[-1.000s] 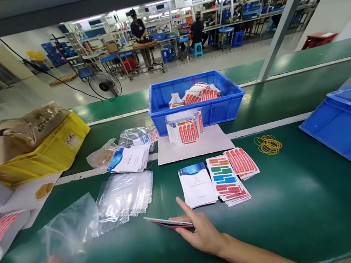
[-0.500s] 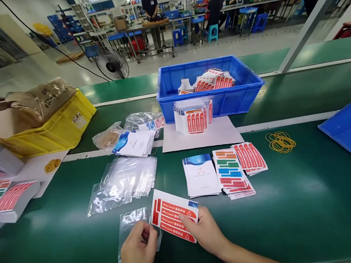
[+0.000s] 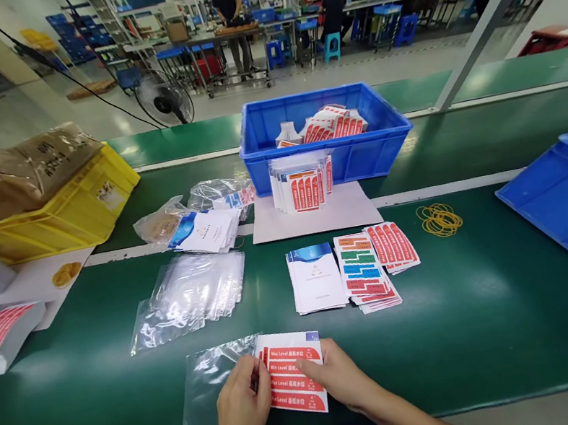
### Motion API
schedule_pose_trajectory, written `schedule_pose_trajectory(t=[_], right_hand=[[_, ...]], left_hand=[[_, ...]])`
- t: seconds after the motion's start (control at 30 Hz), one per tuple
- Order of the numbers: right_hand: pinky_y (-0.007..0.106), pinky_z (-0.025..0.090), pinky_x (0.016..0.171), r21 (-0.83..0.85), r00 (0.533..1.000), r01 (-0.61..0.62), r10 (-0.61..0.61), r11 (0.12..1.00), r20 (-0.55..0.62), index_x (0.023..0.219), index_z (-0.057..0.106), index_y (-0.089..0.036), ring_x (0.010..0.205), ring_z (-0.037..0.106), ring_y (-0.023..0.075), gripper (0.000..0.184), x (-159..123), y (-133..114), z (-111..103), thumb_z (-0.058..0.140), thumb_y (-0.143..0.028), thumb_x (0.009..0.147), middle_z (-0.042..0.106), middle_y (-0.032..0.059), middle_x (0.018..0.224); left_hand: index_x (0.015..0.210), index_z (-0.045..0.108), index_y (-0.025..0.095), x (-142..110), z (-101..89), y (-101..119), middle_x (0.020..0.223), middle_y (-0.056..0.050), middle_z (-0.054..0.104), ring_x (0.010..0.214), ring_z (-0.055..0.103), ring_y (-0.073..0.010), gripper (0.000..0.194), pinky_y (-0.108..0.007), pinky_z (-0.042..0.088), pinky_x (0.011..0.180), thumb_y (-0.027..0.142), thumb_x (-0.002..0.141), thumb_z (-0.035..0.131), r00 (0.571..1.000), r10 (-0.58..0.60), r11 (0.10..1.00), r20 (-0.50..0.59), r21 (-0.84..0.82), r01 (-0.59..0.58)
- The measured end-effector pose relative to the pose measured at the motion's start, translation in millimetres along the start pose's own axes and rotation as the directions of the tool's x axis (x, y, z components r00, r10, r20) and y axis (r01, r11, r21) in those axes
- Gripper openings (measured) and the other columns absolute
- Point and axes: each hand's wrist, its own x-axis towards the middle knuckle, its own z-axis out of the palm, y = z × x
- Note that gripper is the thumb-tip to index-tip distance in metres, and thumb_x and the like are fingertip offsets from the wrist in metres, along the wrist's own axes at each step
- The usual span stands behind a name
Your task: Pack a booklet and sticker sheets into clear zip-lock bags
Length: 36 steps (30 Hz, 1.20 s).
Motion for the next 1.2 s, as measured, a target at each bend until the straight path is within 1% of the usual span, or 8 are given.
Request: schedule_pose_trajectory(t=[0.27, 0.5, 0.67, 0.77, 0.87, 0.97, 1.03, 1.2], right_hand=[[0.043, 0.050, 0.081, -0.006, 1.000, 0.022, -0.022, 1.000, 0.018, 0.103, 0.065, -0.012, 0.081, 0.067, 0.0249, 0.044, 14.9, 2.6, 6.9, 0.068, -0.045, 0.075, 0.071, 0.0096, 0.090], [0.041, 0.052, 0.077, 0.015, 0.989, 0.111, -0.109, 0.994, -0.104, 0.103, 0.063, -0.013, 0.078, 0.067, 0.0243, 0.046, 20.8, 4.0, 20.3, 0.064, -0.050, 0.077, 0.070, 0.0096, 0.090], [0.040, 0.051, 0.080, -0.022, 0.995, 0.101, -0.101, 0.995, -0.010, 0.106, 0.061, -0.015, 0.083, 0.066, 0.0237, 0.045, 24.3, -7.7, 19.3, 0.060, -0.051, 0.079, 0.069, 0.0091, 0.094], [0.041, 0.051, 0.078, 0.031, 0.997, 0.071, -0.070, 0.997, -0.043, 0.108, 0.058, -0.016, 0.081, 0.066, 0.0236, 0.047, 27.1, -10.8, 18.2, 0.059, -0.053, 0.080, 0.069, 0.0079, 0.092], [0.039, 0.050, 0.080, -0.054, 0.979, 0.180, -0.184, 0.982, -0.087, 0.108, 0.057, -0.017, 0.083, 0.065, 0.0224, 0.043, 27.6, -8.6, 21.7, 0.053, -0.052, 0.084, 0.067, 0.0067, 0.093], [0.038, 0.045, 0.088, -0.284, 0.952, 0.290, -0.306, 0.914, -0.011, 0.108, 0.057, -0.018, 0.094, 0.060, 0.0213, 0.037, 26.5, -11.3, 25.0, 0.047, -0.049, 0.088, 0.065, 0.0055, 0.099], [0.036, 0.046, 0.087, -0.335, 0.960, 0.276, -0.278, 0.901, 0.045, 0.104, 0.056, -0.019, 0.094, 0.059, 0.0200, 0.036, 26.1, -19.0, 23.2, 0.046, -0.050, 0.089, 0.063, 0.0040, 0.097], [0.027, 0.049, 0.070, -0.059, 0.975, 0.168, -0.157, 0.984, 0.154, 0.106, 0.049, -0.022, 0.082, 0.059, 0.0145, 0.040, 30.4, -38.4, 11.4, 0.057, -0.052, 0.081, 0.057, 0.0007, 0.097]], left_hand=[[0.070, 0.043, 0.021, 1.5, -2.5, -1.7, 0.068, -0.001, 0.052, 0.065, 0.053, -0.0147, 0.017, -0.026, 0.040, 0.060, 0.018, 0.087, 0.041, 0.979, 0.202, 0.979, 0.002, -0.018, -0.202], [0.070, 0.044, 0.022, 10.9, -19.6, -12.3, 0.064, 0.002, 0.053, 0.058, 0.053, -0.0127, 0.018, -0.024, 0.037, 0.054, 0.023, 0.088, 0.043, 0.991, 0.132, 0.991, 0.014, 0.021, -0.133], [0.067, 0.041, 0.022, 12.4, -26.1, -10.2, 0.062, 0.002, 0.053, 0.056, 0.053, -0.0126, 0.020, -0.024, 0.037, 0.053, 0.022, 0.087, 0.043, 0.983, 0.170, 0.985, 0.071, -0.007, -0.170], [0.065, 0.040, 0.022, 14.3, -30.5, -9.5, 0.058, 0.004, 0.052, 0.052, 0.051, -0.0115, 0.022, -0.023, 0.036, 0.050, 0.024, 0.086, 0.045, 0.986, 0.144, 0.989, 0.079, -0.056, -0.140], [0.063, 0.040, 0.022, 17.9, -34.4, -6.7, 0.055, 0.005, 0.051, 0.048, 0.050, -0.0107, 0.024, -0.021, 0.036, 0.048, 0.025, 0.085, 0.047, 0.978, 0.171, 0.978, 0.118, -0.138, -0.155], [0.060, 0.041, 0.021, 20.9, -36.0, -2.4, 0.051, 0.005, 0.049, 0.046, 0.049, -0.0099, 0.026, -0.020, 0.036, 0.046, 0.024, 0.084, 0.048, 0.959, 0.235, 0.955, 0.159, -0.221, -0.197], [0.058, 0.043, 0.021, 22.4, -37.0, -0.8, 0.050, 0.005, 0.049, 0.045, 0.048, -0.0096, 0.026, -0.020, 0.036, 0.045, 0.025, 0.084, 0.048, 0.959, 0.239, 0.949, 0.154, -0.244, -0.197], [0.057, 0.044, 0.021, 28.4, -43.5, 2.9, 0.050, 0.005, 0.048, 0.044, 0.045, -0.0096, 0.028, -0.020, 0.036, 0.045, 0.028, 0.084, 0.048, 0.983, 0.164, 0.951, 0.084, -0.279, -0.135]])
